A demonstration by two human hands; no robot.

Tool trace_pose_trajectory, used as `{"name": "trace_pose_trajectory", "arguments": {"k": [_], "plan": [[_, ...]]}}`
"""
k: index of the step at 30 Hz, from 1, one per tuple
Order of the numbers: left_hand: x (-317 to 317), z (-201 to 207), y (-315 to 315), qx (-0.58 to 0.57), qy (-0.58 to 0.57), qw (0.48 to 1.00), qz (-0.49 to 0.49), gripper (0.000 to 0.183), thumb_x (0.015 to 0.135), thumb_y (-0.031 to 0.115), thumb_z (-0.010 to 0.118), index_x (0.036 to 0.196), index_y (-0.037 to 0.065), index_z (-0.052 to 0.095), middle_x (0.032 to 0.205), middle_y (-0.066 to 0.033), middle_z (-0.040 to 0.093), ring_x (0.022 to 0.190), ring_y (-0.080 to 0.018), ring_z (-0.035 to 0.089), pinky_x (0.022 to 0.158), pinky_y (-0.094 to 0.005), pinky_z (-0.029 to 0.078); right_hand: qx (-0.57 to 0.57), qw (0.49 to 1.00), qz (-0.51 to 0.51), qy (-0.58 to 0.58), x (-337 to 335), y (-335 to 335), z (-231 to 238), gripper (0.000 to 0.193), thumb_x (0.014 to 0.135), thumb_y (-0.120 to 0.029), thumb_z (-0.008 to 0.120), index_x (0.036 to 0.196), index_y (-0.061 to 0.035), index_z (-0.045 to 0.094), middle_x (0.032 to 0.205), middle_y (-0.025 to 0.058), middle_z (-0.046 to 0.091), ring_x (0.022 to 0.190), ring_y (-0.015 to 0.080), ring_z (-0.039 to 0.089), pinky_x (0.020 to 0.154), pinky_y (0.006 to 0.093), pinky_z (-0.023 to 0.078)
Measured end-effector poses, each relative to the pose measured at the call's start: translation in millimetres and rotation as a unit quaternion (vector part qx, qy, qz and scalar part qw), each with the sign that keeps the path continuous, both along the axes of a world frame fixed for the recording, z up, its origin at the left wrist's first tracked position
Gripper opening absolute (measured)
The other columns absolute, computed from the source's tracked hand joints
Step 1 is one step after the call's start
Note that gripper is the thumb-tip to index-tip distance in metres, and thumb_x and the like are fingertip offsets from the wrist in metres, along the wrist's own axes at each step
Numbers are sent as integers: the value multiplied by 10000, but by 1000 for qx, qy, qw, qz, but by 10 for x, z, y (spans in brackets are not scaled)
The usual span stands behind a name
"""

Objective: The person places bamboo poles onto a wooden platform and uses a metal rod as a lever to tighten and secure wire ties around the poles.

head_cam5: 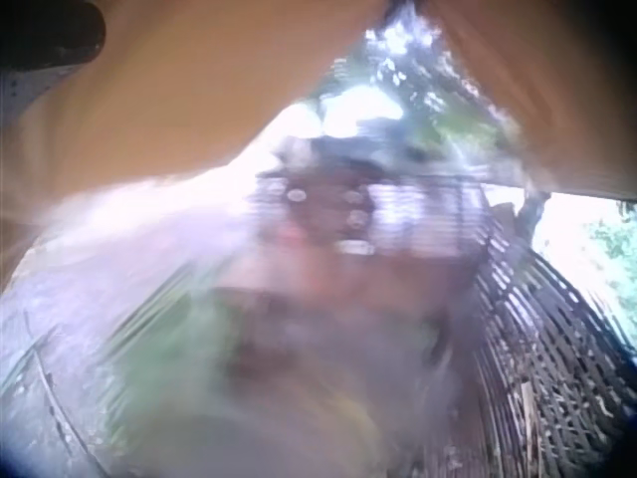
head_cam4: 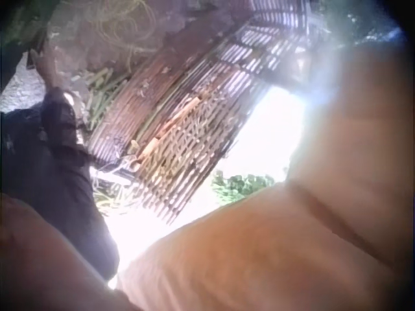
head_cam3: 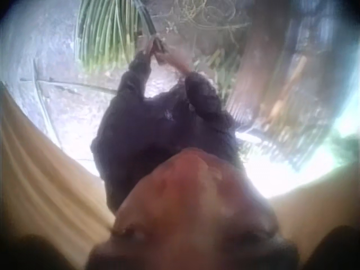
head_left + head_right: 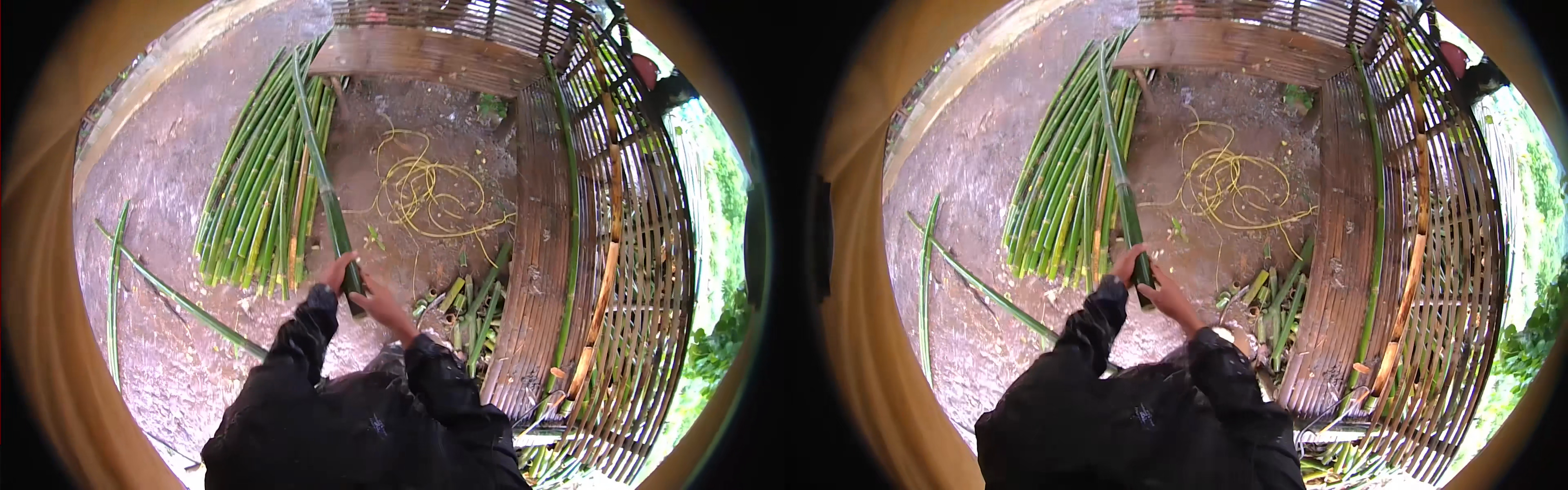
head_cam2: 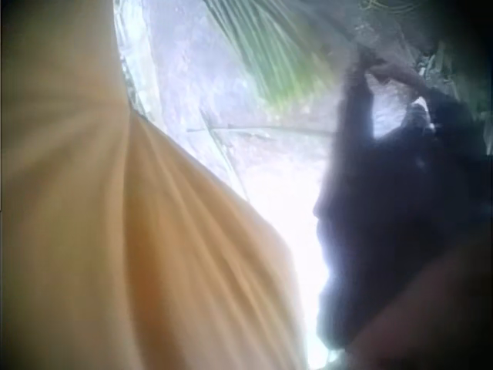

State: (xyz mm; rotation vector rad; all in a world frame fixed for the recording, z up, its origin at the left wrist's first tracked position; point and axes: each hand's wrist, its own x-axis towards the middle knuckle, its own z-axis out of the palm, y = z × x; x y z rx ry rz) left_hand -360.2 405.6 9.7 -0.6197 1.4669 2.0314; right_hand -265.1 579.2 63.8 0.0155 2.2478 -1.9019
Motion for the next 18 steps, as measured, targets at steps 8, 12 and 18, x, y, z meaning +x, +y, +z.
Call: {"name": "trace_pose_trajectory", "arguments": {"k": [8,12,18], "plan": [[-98,-888,-1451,-549,188,807,-106,799,712,285,843,1289,-89,438,1094,-274,671,966,-403,691,862,-488,557,202,977,42,-47,2084,1991,-1266,321,981,-301,593,1116,-24,685,1093,176,711,1049,399,660,897,423,528],[-953,-274,-2735,-854,-76,507,-90,567,1002,291,574,1487,42,417,1353,-249,599,1256,-420,595,972,-547,521,418,876,98,-219,3688,2709,-1192,353,998,-370,562,1064,-77,747,1018,224,729,953,448,682,832,517,532],[-1213,-530,-1170,-753,-26,526,-394,422,937,377,608,1260,120,692,1379,-181,623,1284,-362,599,990,-486,516,53,795,-313,-518,5368,2243,-1301,177,951,-227,660,984,-68,733,836,93,712,752,132,693,574,348,526]]}}
